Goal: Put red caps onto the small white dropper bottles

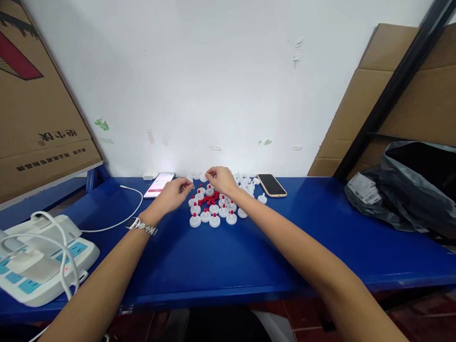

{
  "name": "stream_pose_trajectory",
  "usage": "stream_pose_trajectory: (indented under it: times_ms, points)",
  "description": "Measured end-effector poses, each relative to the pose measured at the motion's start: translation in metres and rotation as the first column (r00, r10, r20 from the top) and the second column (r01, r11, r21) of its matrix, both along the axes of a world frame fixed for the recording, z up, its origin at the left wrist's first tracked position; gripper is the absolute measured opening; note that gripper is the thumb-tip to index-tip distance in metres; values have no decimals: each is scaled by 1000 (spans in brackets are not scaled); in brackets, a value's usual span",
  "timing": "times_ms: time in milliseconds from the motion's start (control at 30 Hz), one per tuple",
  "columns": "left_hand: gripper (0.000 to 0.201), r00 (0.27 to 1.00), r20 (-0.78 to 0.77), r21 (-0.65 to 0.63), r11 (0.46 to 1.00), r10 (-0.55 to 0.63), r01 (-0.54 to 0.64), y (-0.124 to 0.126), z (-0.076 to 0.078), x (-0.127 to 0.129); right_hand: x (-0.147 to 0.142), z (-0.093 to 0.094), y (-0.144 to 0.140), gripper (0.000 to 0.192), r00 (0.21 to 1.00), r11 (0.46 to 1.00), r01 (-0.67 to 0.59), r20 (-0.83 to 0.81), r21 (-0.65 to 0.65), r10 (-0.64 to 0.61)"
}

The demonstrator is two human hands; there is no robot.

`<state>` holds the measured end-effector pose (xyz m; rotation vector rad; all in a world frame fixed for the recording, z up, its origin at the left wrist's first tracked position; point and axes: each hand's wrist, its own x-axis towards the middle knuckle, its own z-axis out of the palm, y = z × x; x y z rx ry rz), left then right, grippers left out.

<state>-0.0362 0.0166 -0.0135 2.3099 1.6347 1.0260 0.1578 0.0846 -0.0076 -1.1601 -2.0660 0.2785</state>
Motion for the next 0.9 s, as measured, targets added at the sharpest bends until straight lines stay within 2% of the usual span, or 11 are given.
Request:
stream_pose_trajectory:
  times_ms: [67, 167, 300, 400, 500, 667, 800, 900]
  points:
    - [22, 999, -27, -64, 998, -22, 20, 0, -2, -1, -10, 0, 12, 25, 984, 999, 35, 177, 20, -38]
    - [22, 997, -29, -167, 983, -76, 70, -2, -1, -1, -23, -1, 22, 27, 913, 999, 43, 405, 31, -52]
    - [22, 996, -12, -194, 978, -83, 79, 0, 2, -9, -28, 0, 29, 23, 837, 1000, 10, 547, 4, -11]
    - [21, 999, -5, -151, 988, 43, -44, 7, -1, -25, -27, 5, 37, 22, 817, 1000, -9, 576, -19, 19]
    - [16, 987, -35, -205, 965, 158, -162, 12, -9, -39, -32, 11, 43, 29, 834, 999, 0, 552, -43, 24]
    - [12, 987, -54, -302, 940, 149, -159, 12, -19, -41, -62, 9, 40, 34, 867, 998, -48, 496, -29, 56]
    - [7, 988, -68, -291, 945, 137, -151, 12, -19, -38, -81, 2, 33, 25, 876, 994, -81, 471, -68, 104]
    - [8, 987, -81, -263, 952, 138, -155, 11, -16, -35, -79, 2, 27, 17, 926, 992, -83, 360, -91, 111]
